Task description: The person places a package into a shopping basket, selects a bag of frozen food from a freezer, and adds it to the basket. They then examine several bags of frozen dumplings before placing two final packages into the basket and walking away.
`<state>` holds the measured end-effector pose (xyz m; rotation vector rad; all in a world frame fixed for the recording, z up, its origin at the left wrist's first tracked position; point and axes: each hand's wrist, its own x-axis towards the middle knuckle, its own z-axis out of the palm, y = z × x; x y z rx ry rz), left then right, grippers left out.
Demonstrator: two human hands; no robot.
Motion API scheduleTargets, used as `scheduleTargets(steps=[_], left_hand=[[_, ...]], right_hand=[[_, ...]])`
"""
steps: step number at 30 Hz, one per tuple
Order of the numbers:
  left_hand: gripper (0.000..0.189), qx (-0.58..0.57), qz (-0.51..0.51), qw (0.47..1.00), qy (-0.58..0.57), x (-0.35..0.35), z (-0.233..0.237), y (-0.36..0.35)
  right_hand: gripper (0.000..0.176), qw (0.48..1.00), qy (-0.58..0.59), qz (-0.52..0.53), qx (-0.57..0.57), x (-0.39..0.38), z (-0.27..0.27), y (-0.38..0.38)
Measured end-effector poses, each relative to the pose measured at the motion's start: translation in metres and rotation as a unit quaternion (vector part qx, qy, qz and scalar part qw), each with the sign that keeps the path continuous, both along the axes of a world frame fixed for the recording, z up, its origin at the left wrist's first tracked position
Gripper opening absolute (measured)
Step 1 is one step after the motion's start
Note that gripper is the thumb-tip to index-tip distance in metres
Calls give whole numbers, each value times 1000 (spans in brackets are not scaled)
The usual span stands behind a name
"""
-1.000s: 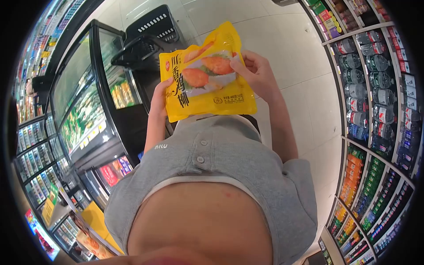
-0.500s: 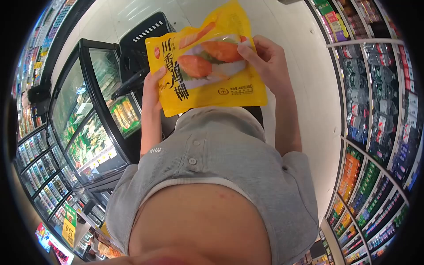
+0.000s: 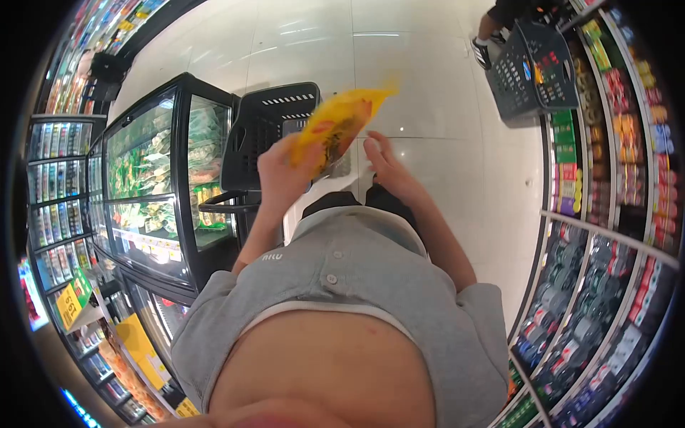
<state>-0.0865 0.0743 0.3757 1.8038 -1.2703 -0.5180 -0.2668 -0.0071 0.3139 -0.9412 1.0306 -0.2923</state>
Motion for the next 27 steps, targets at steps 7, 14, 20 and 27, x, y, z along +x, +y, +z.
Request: scheduleTargets(steps=[7, 14, 20, 27], left_hand=[[25, -79, -211, 973, -54, -15, 40, -32], [22, -154, -85, 984, 41, 72, 54, -29], [12, -187, 181, 930, 259, 130, 23, -18], [16, -211, 263, 903, 266, 136, 2, -14]], right_hand=[[72, 874, -422, 17, 243, 67, -60, -60], [71, 961, -258, 55, 84, 96, -49, -144], [70, 976, -197, 97, -6, 127, -48, -193], [68, 964, -191, 182, -40, 178, -61, -233]])
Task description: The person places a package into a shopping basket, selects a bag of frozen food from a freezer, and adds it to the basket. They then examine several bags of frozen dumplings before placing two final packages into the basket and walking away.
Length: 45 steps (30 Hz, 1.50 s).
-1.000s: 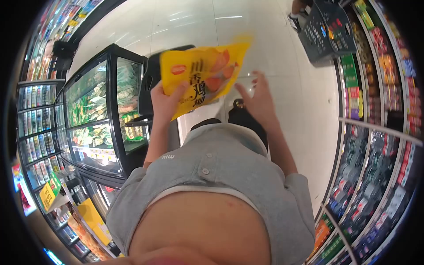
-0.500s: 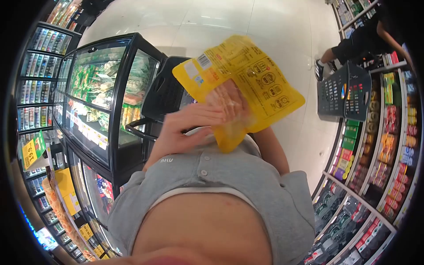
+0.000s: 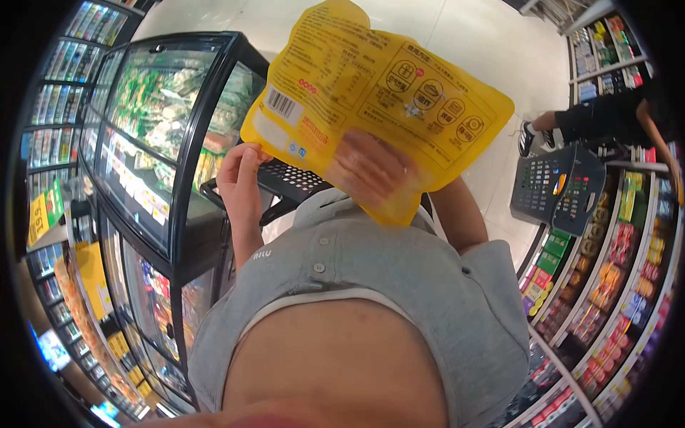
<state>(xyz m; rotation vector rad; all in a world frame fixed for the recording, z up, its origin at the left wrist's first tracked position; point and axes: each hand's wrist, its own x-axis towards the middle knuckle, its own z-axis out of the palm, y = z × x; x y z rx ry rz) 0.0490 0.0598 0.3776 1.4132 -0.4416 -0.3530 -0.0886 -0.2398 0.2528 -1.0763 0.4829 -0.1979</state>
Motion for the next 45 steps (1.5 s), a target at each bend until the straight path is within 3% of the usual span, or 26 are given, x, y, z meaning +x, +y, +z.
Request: scheduleTargets(steps=[7, 11, 13, 15, 16, 17, 20, 23, 24, 26, 29, 32, 35, 37, 39, 40, 43, 45], left_hand=[[14, 5, 133, 991, -34, -31, 5, -19], [39, 175, 199, 949, -172, -54, 7, -53], [57, 91, 80, 991, -63, -73, 24, -79], [63, 120, -40, 978, -163, -83, 29, -104], [66, 169, -24, 956, -238, -87, 27, -116], [68, 219, -11, 926, -308, -91, 26, -129], [67, 327, 46, 850, -411, -98, 12, -156], [57, 360, 91, 825, -426, -97, -14, -166], [52, 363, 102, 823, -425, -96, -20, -167], [39, 318, 121, 888, -311, -96, -28, -159], [25, 287, 168, 932, -145, -90, -29, -140], [24, 203, 231, 951, -1, -79, -59, -119], [26, 121, 254, 954, 105, -62, -81, -94], [26, 72, 265, 947, 166, -50, -93, -77], [26, 17, 282, 933, 223, -37, -109, -59], [25, 0, 273, 925, 265, -27, -100, -46], [21, 29, 294, 921, 254, -6, -144, -22], [21, 83, 320, 904, 271, 6, -182, -7]], right_hand=[[67, 996, -27, 88, -20, 37, -15, -31], [67, 986, -69, 147, -45, 56, -12, -50], [67, 979, -95, 172, -60, 62, -11, -54], [66, 970, -126, 190, -79, 64, -12, -54], [66, 966, -143, 197, -86, 63, -12, -52], [66, 963, -161, 206, -68, 58, -11, -49], [65, 920, -176, 216, 277, 45, 18, -34], [62, 960, -74, 196, 184, 41, 25, -34], [64, 952, -51, 220, 207, 42, 26, -34], [68, 932, 0, 261, 253, 44, 28, -34], [72, 925, 175, 329, 75, 53, 15, -31], [72, 907, 183, 367, -95, 70, -40, -26], [63, 878, 308, 357, -81, 79, -113, -9], [52, 832, 272, 428, 224, 85, -132, 12], [44, 813, 306, 423, 257, 95, -115, 43], [43, 782, 287, 461, 305, 100, -138, 43], [34, 807, 321, 414, 271, 130, -167, 62], [30, 830, 355, 403, 148, 153, -205, 58]])
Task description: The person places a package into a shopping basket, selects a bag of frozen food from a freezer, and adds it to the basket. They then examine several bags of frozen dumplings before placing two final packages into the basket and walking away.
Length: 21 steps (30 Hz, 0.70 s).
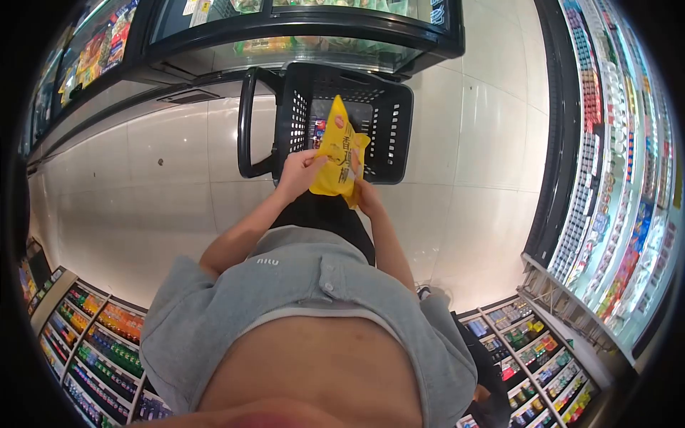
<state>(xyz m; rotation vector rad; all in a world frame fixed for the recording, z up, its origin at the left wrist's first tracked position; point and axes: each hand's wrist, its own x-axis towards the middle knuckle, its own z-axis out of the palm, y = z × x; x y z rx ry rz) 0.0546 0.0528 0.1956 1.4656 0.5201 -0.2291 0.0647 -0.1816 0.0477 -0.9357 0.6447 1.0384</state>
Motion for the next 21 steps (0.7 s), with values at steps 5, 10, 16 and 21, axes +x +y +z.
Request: scheduleTargets(steps=[5, 10, 16, 21], left_hand=[[21, 229, 74, 957, 162, 25, -114, 0], [25, 63, 129, 951, 275, 26, -290, 6], [29, 190, 27, 915, 356, 56, -343, 10], [33, 252, -26, 896, 364, 64, -383, 29]], right_hand=[[20, 938, -113, 168, -281, 73, -62, -15], [35, 826, -169, 330, -424, 137, -123, -2], [32, 781, -268, 357, -436, 155, -231, 20], [32, 855, -225, 214, -415, 116, -313, 30]])
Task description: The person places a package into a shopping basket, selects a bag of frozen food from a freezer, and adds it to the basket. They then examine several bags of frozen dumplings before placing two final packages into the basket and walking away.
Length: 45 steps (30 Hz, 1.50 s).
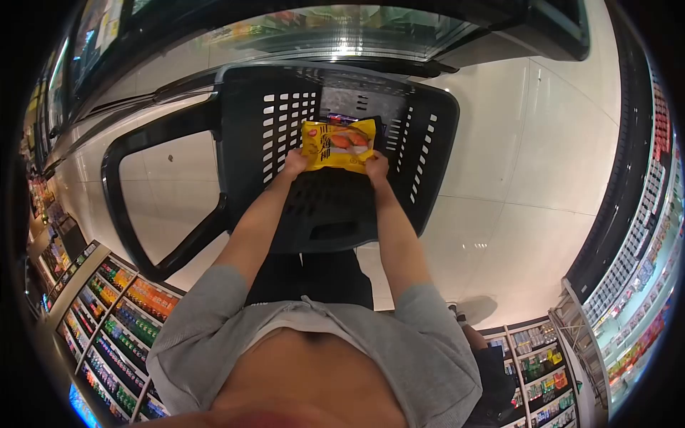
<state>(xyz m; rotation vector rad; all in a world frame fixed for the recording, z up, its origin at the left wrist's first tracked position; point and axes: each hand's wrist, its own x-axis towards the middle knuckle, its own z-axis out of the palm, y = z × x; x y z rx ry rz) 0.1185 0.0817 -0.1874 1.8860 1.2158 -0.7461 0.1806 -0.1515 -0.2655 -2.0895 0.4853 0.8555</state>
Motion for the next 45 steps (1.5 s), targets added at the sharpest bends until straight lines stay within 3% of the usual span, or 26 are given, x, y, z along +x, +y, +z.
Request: scheduleTargets(steps=[3, 4, 5, 7, 8, 10, 11, 14, 16, 18, 20, 22, 23, 25, 29, 31, 33, 34, 35, 36, 37, 40, 42, 44, 45], left_hand=[[32, 64, -110, 992, -19, -16, -37, 15], [28, 66, -90, 993, -38, -22, -41, 15], [24, 87, -155, 983, -55, -25, -43, 18], [20, 38, -163, 982, -87, -38, -53, 15], [20, 24, -107, 993, -33, -40, -46, 6], [21, -37, -115, 992, -30, -41, -18, -8], [21, -51, -139, 988, -35, -42, 1, -18], [22, -39, -243, 967, -61, -40, 81, -51], [21, -60, -272, 950, -144, -42, 144, -67], [20, -63, -259, 944, -195, -44, 208, -78], [17, 2, -306, 893, -329, -49, 261, -74], [14, 44, -275, 869, -409, -43, 332, -62], [13, 54, -236, 868, -434, -45, 366, -54], [13, 201, -207, 797, -530, -52, 406, -26], [13, 391, -112, 718, -565, -78, 477, 24], [21, 445, -88, 724, -519, -90, 473, 50], [31, 475, -92, 735, -476, -100, 423, 84], [39, 297, -55, 874, -381, -97, 409, 94], [46, 97, -17, 959, -267, -92, 400, 97], [48, -49, 56, 929, -362, -92, 397, 91], [50, -195, 126, 865, -444, -92, 396, 83], [54, -152, 21, 894, -421, -81, 390, 80], [64, -138, -25, 904, -404, -77, 382, 72], [78, -122, -44, 910, -394, -80, 380, 58], [85, -98, -60, 911, -396, -81, 387, 47]], right_hand=[[33, 995, 64, -78, 14, -13, -7, 12], [36, 992, 91, -83, 1, -17, -5, 13], [35, 995, 88, -55, -9, -21, -1, 15], [35, 996, 82, 0, -30, -34, -16, 7], [35, 993, 90, 52, -55, -37, -19, 0], [32, 993, 30, 118, 3, -39, 10, -10], [29, 988, 12, 147, 45, -39, 29, -19], [21, 974, 45, 53, 215, -47, 60, -44], [17, 967, -2, 25, 254, -50, 113, -63], [18, 964, 58, 14, 259, -43, 176, -88], [18, 969, 71, 6, 236, -44, 229, -114], [23, 957, 63, -27, 281, -54, 240, -150], [24, 970, 57, 26, 233, -54, 249, -166], [24, 982, 53, 51, 176, -58, 247, -201], [24, 995, 58, 31, 70, -65, 300, -228], [25, 995, 62, 20, 71, -69, 317, -226], [25, 995, 52, 12, 82, -70, 324, -213], [25, 995, 38, 8, 96, -72, 324, -204], [24, 994, 24, 2, 109, -77, 324, -194], [24, 992, 14, -8, 125, -80, 323, -180], [24, 989, 9, -28, 147, -86, 328, -163], [26, 971, 25, -84, 222, -108, 346, -99], [27, 952, 34, -44, 302, -123, 346, -58], [26, 950, 11, 0, 311, -137, 367, -10], [36, 937, -8, 70, 343, -138, 370, 2]])
